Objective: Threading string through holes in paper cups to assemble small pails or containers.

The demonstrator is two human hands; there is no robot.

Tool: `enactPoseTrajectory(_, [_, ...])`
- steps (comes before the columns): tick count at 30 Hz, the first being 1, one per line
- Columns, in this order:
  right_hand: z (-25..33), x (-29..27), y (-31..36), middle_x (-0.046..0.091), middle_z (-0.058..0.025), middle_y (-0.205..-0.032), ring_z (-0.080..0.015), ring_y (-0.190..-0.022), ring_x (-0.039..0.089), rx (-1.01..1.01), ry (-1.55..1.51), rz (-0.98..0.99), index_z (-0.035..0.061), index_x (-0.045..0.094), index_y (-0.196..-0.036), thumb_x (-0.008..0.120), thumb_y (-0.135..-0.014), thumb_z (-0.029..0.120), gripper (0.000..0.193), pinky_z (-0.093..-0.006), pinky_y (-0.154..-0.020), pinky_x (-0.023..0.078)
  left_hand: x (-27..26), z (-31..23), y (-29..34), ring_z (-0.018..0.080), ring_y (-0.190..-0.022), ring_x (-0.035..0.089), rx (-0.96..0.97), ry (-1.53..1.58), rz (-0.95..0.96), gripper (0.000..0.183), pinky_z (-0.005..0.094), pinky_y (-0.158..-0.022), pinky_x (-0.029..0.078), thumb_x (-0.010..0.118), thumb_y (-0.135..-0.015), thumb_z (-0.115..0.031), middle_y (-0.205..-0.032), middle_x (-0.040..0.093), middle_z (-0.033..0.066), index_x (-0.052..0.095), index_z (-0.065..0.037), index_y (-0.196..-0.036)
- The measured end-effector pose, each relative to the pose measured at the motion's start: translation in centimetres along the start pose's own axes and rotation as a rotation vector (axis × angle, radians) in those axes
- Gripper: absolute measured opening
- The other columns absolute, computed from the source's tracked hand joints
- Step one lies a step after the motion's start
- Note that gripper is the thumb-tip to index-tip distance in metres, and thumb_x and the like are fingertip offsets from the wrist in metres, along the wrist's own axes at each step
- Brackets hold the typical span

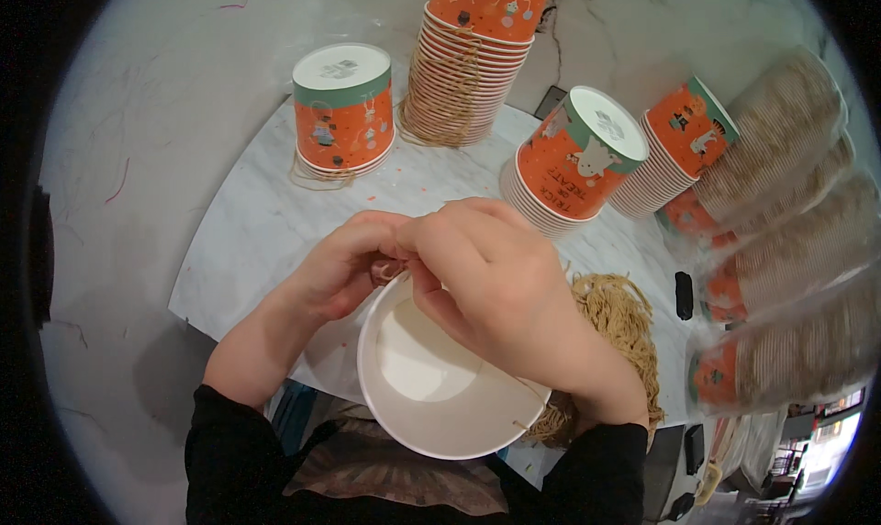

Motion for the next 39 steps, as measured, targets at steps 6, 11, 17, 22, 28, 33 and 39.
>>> enactPoseTrajectory(6, [0.1, 0.7, 0.0, 0.066, -0.0066, -0.087, -0.0268, -0.078, 0.067, -0.066, 0.111, 0.019, 0.004, 0.061, -0.094, 0.076, -0.071, -0.009, 0.031, -0.0431, -0.086, 0.057, -0.4, -0.1, 0.0, 0.0024, -0.056, 0.032, -0.03, 0.055, -0.04, 0.018, 0.0221, -0.053, 0.025, 0.06, -0.087, -0.021, -0.067, 0.051, -0.0063, 0.068, -0.009, -0.077])
enactPoseTrajectory(11, [-0.5, 0.4, 0.8, 0.068, -0.0068, -0.089, -0.0264, -0.083, 0.069, 0.032, 0.043, -0.022, 0.0035, 0.062, -0.096, 0.076, -0.073, -0.009, 0.029, -0.0432, -0.09, 0.057, -0.7, -0.5, 0.1, 0.0022, -0.055, 0.031, -0.039, -0.007, -0.033, 0.016, 0.0224, -0.053, 0.024, 0.064, -0.087, -0.02, -0.067, 0.051, -0.0066, 0.07, -0.008, -0.078])
enactPoseTrajectory(17, [-1.2, 0.1, 1.2, 0.066, -0.0102, -0.088, -0.029, -0.081, 0.067, 0.087, -0.026, -0.032, 0.0024, 0.06, -0.097, 0.072, -0.076, -0.008, 0.027, -0.0358, -0.071, 0.056, -0.3, -0.7, 0.1, 0.0019, -0.059, 0.038, -0.025, -0.034, -0.024, 0.013, 0.0214, -0.056, 0.028, 0.067, -0.085, -0.02, -0.072, 0.058, -0.0065, 0.072, -0.009, -0.082])
enactPoseTrajectory(22, [-1.8, -0.1, 1.3, 0.067, -0.0106, -0.088, -0.0248, -0.08, 0.069, 0.174, -0.155, -0.043, 0.0012, 0.059, -0.098, 0.072, -0.078, -0.006, 0.024, -0.0319, -0.072, 0.055, -0.4, -0.4, -0.2, 0.0015, -0.066, 0.046, -0.001, -0.073, -0.042, 0.011, 0.0207, -0.06, 0.032, 0.068, -0.083, -0.02, -0.077, 0.064, -0.0058, 0.072, -0.01, -0.083])
enactPoseTrajectory(28, [-2.8, -0.8, 1.4, 0.069, -0.0102, -0.087, -0.022, -0.078, 0.069, 0.285, -0.233, -0.054, -0.0017, 0.067, -0.096, 0.073, -0.081, -0.001, 0.016, -0.0287, -0.072, 0.053, 0.2, -1.0, 0.1, -0.0002, -0.067, 0.047, 0.127, -0.152, -0.032, 0.008, 0.0211, -0.059, 0.035, 0.069, -0.083, -0.013, -0.079, 0.065, -0.0051, 0.071, -0.005, -0.085])
enactPoseTrajectory(33, [-2.4, -0.2, 1.6, 0.069, -0.0109, -0.083, -0.0224, -0.074, 0.069, 0.346, -0.246, -0.012, -0.0012, 0.071, -0.09, 0.075, -0.08, 0.001, 0.011, -0.0304, -0.065, 0.053, 0.7, -1.6, 0.8, -0.0029, -0.06, 0.041, 0.181, -0.248, -0.129, 0.006, 0.0198, -0.053, 0.031, 0.072, -0.081, -0.005, -0.077, 0.065, -0.0051, 0.071, -0.001, -0.086])
enactPoseTrajectory(39, [-2.6, -0.2, 1.8, 0.067, -0.0096, -0.078, -0.0233, -0.071, 0.068, 0.332, -0.17, -0.02, -0.0002, 0.069, -0.085, 0.074, -0.077, 0.0, 0.01, -0.0323, -0.062, 0.053, 1.1, -2.6, 1.2, -0.0045, -0.055, 0.033, 0.277, -0.483, -0.183, 0.008, 0.0187, -0.05, 0.026, 0.075, -0.08, -0.006, -0.072, 0.062, -0.0085, 0.072, -0.002, -0.086])
Point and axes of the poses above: each hand's wrist, its own y-axis away from the middle knuckle, its own x-axis out of the palm, z = x × y, the point moved 4 cm from there along -y, towards the middle knuckle
